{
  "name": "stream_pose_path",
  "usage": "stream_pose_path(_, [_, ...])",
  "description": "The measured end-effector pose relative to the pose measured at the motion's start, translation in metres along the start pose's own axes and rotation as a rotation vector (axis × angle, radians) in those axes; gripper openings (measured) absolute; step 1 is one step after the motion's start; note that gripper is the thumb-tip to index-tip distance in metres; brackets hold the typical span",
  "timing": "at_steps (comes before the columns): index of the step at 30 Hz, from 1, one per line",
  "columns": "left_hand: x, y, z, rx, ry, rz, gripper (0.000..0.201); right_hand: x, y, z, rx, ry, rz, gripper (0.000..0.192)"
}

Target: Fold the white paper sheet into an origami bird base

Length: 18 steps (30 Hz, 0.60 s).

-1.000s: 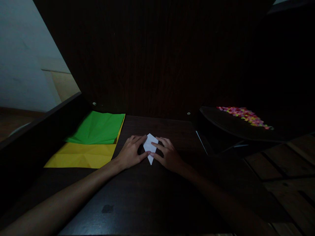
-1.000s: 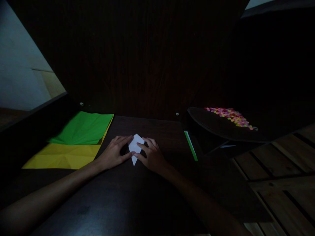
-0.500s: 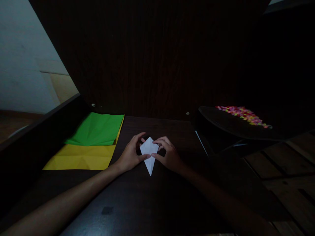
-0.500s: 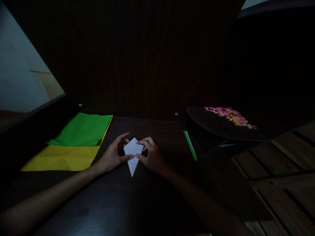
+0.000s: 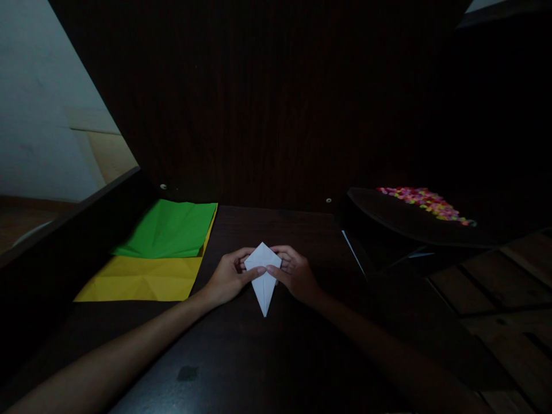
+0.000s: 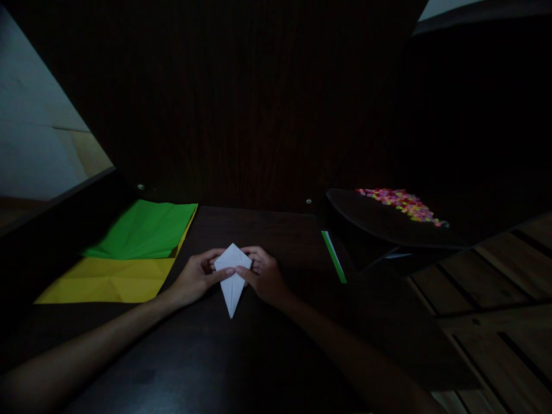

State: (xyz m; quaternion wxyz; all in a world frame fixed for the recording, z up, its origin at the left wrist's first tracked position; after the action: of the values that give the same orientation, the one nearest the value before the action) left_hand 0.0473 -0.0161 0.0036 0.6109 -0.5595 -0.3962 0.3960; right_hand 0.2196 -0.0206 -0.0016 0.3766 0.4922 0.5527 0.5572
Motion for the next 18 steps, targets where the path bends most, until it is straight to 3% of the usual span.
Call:
stream_pose_path(10, [-0.0022,-0.0046,-0.0025,-0.039,-0.011,-0.006,0.031,-0.0006,0.0029,-0.0021,0.105,0.085,-0.119,0.029])
stream_pose_path(18, [-0.0021,-0.0044,0.0007,-0.049,-0.042,0.037,0.026,-0.0013,0.0037,0.0010,0.072,0.072,-0.089,0.024])
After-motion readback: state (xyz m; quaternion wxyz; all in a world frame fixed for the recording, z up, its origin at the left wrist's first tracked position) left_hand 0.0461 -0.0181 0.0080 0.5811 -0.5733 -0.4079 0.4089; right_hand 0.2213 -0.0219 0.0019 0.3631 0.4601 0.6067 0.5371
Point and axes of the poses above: each hand's wrist, its own x-axis towards the middle knuckle, its own z-axis out of the back of the hand, y = z × x, the point moved 2 cm from there along x, towards the middle knuckle, and after that the axes turned 6 degrees about x, right-handed, at the moved point
